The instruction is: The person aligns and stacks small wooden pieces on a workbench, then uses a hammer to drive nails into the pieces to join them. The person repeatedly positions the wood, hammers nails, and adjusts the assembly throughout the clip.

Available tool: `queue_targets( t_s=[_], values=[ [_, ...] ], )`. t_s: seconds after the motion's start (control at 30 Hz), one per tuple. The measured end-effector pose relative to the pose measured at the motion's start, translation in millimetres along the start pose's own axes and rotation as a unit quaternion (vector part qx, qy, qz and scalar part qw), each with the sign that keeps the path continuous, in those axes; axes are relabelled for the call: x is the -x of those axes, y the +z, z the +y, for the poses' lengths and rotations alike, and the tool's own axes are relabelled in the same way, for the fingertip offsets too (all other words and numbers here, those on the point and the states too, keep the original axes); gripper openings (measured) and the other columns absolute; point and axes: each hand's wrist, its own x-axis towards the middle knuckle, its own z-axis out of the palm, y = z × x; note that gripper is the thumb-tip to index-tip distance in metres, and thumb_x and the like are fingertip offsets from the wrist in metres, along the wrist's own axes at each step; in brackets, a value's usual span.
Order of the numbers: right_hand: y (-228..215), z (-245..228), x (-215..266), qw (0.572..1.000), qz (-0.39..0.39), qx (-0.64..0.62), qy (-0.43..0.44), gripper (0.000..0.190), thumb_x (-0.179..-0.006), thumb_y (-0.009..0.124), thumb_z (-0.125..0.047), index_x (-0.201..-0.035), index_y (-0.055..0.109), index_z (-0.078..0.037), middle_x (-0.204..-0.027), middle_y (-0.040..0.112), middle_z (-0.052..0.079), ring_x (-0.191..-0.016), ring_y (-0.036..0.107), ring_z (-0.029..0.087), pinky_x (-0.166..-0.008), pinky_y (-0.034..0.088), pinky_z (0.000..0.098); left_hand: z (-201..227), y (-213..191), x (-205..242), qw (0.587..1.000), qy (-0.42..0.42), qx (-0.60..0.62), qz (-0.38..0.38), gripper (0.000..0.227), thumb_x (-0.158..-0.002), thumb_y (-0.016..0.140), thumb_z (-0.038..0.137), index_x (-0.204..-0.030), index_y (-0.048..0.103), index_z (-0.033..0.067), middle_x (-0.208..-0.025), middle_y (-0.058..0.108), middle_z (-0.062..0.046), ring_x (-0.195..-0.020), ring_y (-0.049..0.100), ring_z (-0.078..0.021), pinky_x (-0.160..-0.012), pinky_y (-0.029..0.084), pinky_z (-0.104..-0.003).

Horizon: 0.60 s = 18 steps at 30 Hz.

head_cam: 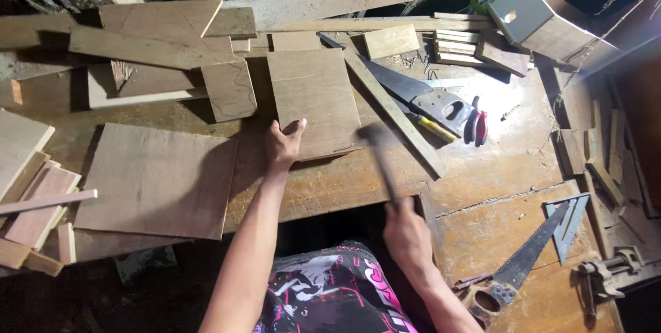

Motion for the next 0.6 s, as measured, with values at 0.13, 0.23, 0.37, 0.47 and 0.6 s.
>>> queue_targets(
  t_s=[0.13,0.23,0.37,0.47,0.6],
  values=[
    [-6.0,-3.0,-6.2,1.0,-0.01,-0.011,0.019,0.028,-0.099,0.06,-0.03,-0.101,0.062,-0.003,-0.072,0.069,0.028,-0.071,0.065,0.051,-0.06,0.047,0.0593,5.0,-8.1,10.2,0.997,0.06,0.042,0.022,0.09,-0.077,0.071,0.065,-0.122,0.063,-0.0131,-0.116,0.071,-0.032,-0.114,0.07,-0.0417,-0.095,0.056,-0.047],
    [-31.8,-10.6,-9.4,0.993,0.012,-0.091,0.069,0.029,-0.102,0.058,-0.03,-0.1,0.062,-0.001,-0.073,0.068,0.026,-0.067,0.068,0.048,-0.057,0.049,0.0551,-1.1,1.2,1.7,0.989,0.113,-0.009,0.091,0.097,-0.08,0.08,0.063,-0.125,0.056,-0.0206,-0.118,0.063,-0.041,-0.114,0.063,-0.0492,-0.096,0.052,-0.048],
    [-50.2,-13.0,-2.8,0.974,0.127,-0.18,0.043,0.024,-0.102,0.057,-0.026,-0.106,0.06,-0.002,-0.067,0.066,0.022,-0.061,0.064,0.043,-0.054,0.048,0.0526,-16.1,8.9,-5.1,0.988,0.124,-0.021,0.095,0.094,-0.08,0.079,0.063,-0.122,0.06,-0.0188,-0.118,0.065,-0.04,-0.115,0.064,-0.049,-0.099,0.052,-0.048],
    [-27.1,-8.6,-3.4,0.96,0.215,-0.172,-0.05,0.025,-0.105,0.057,-0.023,-0.108,0.056,0.001,-0.075,0.066,0.023,-0.067,0.064,0.044,-0.057,0.05,0.0503,-15.0,11.4,-8.5,0.991,0.105,-0.019,0.084,0.095,-0.078,0.079,0.064,-0.122,0.06,-0.0178,-0.118,0.066,-0.038,-0.114,0.065,-0.0481,-0.097,0.052,-0.048],
    [15.3,2.2,1.6,0.998,0.041,-0.014,-0.035,0.029,-0.103,0.058,-0.028,-0.108,0.058,0.001,-0.08,0.069,0.027,-0.075,0.067,0.05,-0.063,0.051,0.055,-14.4,7.0,-10.6,0.993,0.091,-0.015,0.068,0.094,-0.078,0.078,0.065,-0.121,0.061,-0.0168,-0.113,0.068,-0.036,-0.109,0.068,-0.0471,-0.093,0.055,-0.047]
  ],
)
